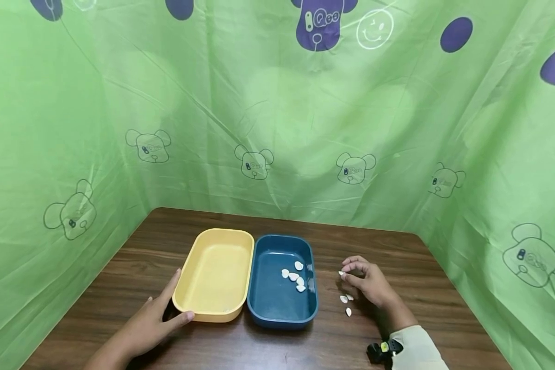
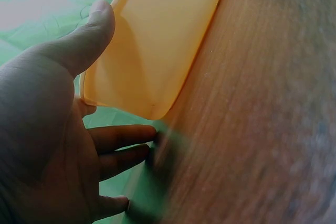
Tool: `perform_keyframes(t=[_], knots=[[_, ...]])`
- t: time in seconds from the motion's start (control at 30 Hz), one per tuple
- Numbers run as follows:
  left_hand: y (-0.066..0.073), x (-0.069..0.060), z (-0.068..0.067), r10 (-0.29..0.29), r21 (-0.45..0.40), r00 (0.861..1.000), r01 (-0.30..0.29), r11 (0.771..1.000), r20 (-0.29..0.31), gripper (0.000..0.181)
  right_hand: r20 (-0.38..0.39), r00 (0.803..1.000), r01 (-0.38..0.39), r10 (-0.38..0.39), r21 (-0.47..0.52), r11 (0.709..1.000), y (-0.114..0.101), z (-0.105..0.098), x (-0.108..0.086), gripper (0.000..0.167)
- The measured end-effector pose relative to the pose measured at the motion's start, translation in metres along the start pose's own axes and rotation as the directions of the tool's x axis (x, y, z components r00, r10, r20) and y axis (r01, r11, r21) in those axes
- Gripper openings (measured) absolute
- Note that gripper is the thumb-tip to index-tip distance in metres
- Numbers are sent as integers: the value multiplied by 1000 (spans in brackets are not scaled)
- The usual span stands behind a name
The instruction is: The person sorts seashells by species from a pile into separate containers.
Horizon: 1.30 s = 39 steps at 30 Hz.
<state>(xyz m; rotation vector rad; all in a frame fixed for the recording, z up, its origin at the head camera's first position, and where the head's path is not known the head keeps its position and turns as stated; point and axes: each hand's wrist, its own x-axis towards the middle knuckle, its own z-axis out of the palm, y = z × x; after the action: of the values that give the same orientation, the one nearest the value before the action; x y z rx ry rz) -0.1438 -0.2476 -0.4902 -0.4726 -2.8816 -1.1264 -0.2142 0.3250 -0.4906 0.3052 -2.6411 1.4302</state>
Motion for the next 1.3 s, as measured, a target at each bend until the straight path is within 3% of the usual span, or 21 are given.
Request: perform_keyframes(t=[0.63, 1.0, 1.3], knots=[[1, -1, -2, -30, 13, 999, 30, 999, 15, 110, -38, 999, 15, -15, 4, 1000, -50, 2, 14, 13], [2, 3, 0, -15, 2, 1000, 15, 1000, 17, 109, -52, 997, 54, -54, 5, 999, -85, 14, 20, 6], [2, -1, -1, -18, -9, 1000, 18, 1000, 7, 110, -63, 998, 19, -15, 62, 998, -114, 31, 26, 6]])
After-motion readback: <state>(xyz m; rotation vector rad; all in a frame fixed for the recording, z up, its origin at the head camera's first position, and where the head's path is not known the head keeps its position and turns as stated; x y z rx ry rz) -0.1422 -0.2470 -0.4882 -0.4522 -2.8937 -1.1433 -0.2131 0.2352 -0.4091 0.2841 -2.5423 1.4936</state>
